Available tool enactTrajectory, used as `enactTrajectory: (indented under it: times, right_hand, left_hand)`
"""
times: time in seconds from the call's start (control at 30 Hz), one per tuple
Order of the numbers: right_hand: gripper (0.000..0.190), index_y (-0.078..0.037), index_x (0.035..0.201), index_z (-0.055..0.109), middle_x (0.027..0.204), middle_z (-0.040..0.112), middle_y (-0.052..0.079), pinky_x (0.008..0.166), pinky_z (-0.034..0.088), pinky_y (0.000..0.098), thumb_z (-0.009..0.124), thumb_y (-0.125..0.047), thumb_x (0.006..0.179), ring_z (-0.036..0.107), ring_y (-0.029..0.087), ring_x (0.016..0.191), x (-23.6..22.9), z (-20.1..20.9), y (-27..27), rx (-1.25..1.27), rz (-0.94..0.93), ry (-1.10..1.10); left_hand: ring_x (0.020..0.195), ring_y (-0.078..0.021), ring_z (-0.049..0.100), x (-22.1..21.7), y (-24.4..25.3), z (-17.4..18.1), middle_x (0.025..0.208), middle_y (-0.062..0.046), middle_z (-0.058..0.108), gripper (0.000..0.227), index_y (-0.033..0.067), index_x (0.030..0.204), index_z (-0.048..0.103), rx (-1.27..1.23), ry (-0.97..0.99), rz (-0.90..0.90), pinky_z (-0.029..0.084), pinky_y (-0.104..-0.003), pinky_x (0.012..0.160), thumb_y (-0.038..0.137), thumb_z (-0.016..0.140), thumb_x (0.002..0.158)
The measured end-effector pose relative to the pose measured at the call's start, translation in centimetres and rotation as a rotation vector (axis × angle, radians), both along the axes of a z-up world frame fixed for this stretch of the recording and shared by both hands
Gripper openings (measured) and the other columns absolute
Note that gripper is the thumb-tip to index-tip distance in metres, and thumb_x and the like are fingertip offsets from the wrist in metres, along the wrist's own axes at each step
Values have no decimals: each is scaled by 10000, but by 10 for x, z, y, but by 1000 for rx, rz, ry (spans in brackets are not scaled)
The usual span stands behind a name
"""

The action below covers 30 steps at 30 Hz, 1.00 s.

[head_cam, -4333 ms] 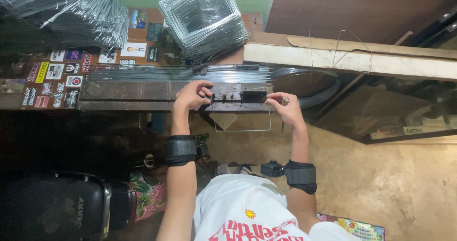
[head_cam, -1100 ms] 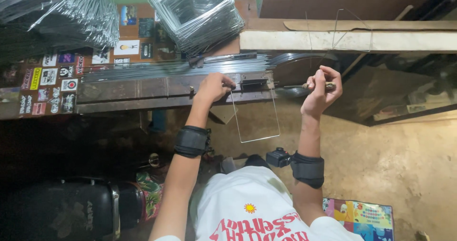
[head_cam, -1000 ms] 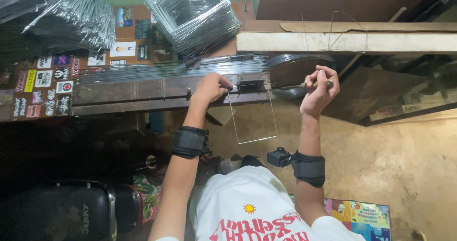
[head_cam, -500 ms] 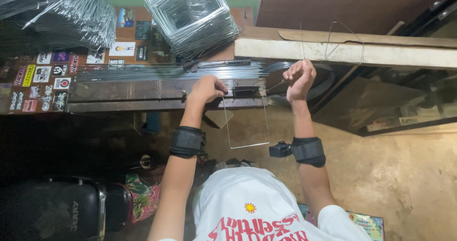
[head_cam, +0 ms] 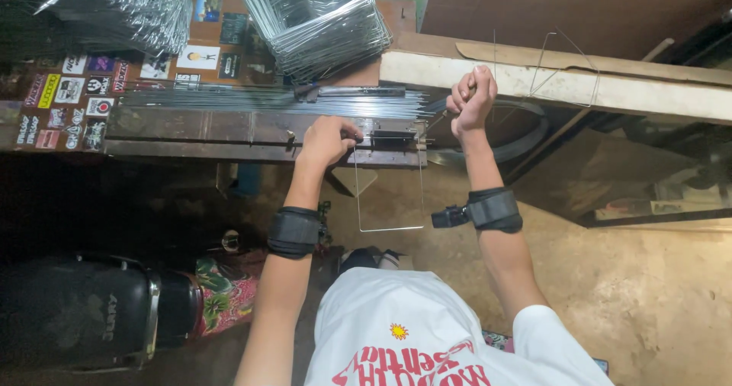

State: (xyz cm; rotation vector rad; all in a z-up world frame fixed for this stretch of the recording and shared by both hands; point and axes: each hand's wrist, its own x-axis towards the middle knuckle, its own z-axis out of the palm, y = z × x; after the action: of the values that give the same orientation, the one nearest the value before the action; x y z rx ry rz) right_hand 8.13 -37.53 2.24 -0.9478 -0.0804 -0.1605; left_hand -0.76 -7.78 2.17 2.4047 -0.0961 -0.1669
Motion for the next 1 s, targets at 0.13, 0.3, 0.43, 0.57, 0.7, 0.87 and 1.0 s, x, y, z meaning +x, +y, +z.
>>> enactTrajectory:
  times: [0.13,0.3,0.43,0.57,0.7,0.87,1.0]
  right_hand:
    - [293,-160,835,394,643,348,-16,387,206,250,543,-295,1049,282,67,455,21,-8,3,-13,50,-8]
    - [268,-182,874,389,621,320,-41,369,182,225,562,-278,1055,265,46,448,43,-8,10,-40,174,23]
    - [266,-184,882,393,617,312,-45,357,167,218,581,-261,1052,249,35,443,56,-15,16,-57,226,43]
    - [273,-185,882,394,619,307,-52,362,167,214,599,-242,1053,244,30,443,64,-17,18,-90,327,62]
    - [271,-189,880,396,609,304,-58,365,166,210,590,-249,1059,245,30,439,66,-15,21,-96,371,97]
    - [286,-200,858,391,590,300,-68,356,159,210,586,-274,1053,245,30,430,71,-24,14,-40,357,135]
    - [310,-197,832,401,585,303,-72,358,157,210,591,-298,1055,252,29,428,78,-33,8,11,356,199]
  left_hand:
    - [953,-214,735,0,-4,1,981,1,790,211,292,985,820,38,-3,22,567,-378,833,192,824,799]
    - [955,-216,736,1,-5,-2,976,-12,783,216,305,974,824,59,43,65,567,-377,842,200,837,787]
    - [965,-209,737,-1,-4,-12,991,3,786,213,304,964,822,29,-3,72,565,-374,842,197,836,781]
    - [978,-210,735,-2,-5,-12,1006,8,786,219,308,962,823,9,-19,91,558,-373,850,191,832,776]
    - [989,-208,735,-1,-3,-11,1014,11,790,218,309,959,824,-1,0,90,559,-373,858,195,831,774]
    - [987,-205,739,3,-1,-7,1021,17,791,221,320,965,825,-16,47,86,565,-369,859,209,832,774]
    - [978,-217,738,7,1,-5,1021,17,793,228,322,966,827,-15,98,73,563,-370,872,213,840,766]
